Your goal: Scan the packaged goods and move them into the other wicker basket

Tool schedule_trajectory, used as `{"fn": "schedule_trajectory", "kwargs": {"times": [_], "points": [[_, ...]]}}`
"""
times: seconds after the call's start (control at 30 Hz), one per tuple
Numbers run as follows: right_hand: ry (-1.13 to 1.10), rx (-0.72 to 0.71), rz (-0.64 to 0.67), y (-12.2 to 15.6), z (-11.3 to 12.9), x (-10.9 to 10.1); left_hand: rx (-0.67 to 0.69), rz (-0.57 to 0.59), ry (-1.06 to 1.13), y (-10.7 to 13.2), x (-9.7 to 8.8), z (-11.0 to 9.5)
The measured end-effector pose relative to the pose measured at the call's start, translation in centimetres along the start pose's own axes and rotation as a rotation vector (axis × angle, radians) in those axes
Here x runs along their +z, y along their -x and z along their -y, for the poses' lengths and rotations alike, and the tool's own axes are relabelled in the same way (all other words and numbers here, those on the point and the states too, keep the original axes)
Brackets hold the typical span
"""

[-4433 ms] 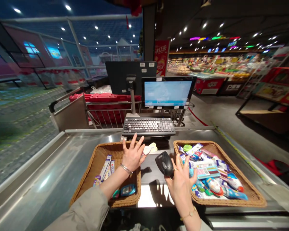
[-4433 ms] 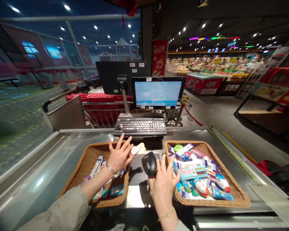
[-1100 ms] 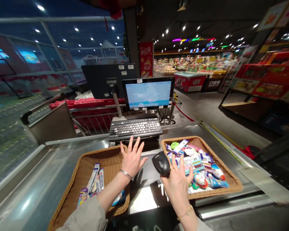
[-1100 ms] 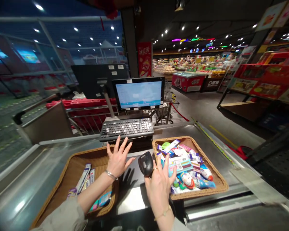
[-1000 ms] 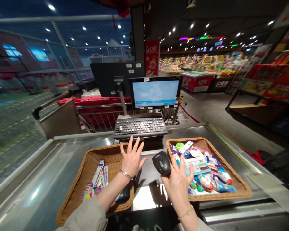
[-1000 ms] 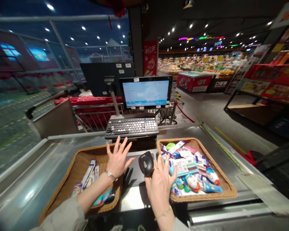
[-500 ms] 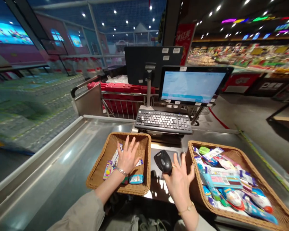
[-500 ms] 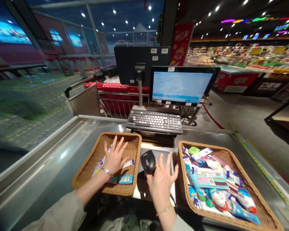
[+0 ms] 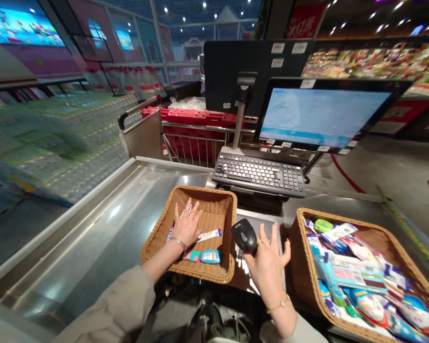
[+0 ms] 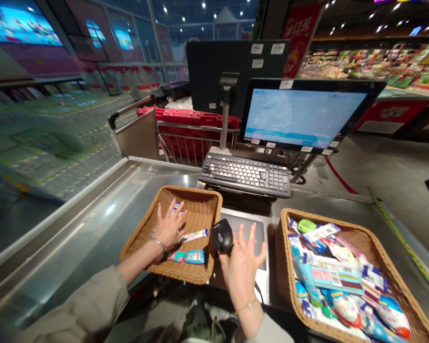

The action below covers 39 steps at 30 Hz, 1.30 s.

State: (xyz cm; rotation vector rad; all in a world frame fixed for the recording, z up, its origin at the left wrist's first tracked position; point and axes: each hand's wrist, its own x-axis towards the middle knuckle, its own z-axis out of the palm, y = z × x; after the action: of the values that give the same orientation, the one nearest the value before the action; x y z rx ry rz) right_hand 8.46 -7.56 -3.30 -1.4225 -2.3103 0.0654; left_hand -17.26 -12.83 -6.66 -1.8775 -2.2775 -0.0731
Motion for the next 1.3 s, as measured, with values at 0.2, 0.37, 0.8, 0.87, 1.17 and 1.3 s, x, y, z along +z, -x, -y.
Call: {"fn": "schedule_trajectory", "kwargs": {"times": [0.2, 0.37, 0.8, 0.87, 1.17, 1.3], "points": [[0.019, -0.025, 0.019, 0.0, -0.3, 0.9, 0.044, 0.091, -0.017, -0.6, 1.6, 1.3], [0.039, -0.034, 0.026, -0.1, -0.7, 1.3, 0.034, 0.103, -0.063, -0.8, 2.1, 3.3], [0.042, -0.075, 0.015, 0.1, -0.7, 2.1, 0.070, 0.157, -0.076, 1.2, 0.6, 7.5], [0.037, -0.083, 0.006, 0.1, -0.6, 2.3, 0.070, 0.164, -0.078, 1.4, 0.4, 7.8], [0.019, -0.100, 0.023, 0.1, -0.1, 2.2, 0.056, 0.243, -0.160, 2.2, 1.5, 7.7], [0.015, -0.102, 0.015, 0.1, -0.2, 2.3, 0.028, 0.298, -0.135, 2.1, 3.4, 7.6]]}}
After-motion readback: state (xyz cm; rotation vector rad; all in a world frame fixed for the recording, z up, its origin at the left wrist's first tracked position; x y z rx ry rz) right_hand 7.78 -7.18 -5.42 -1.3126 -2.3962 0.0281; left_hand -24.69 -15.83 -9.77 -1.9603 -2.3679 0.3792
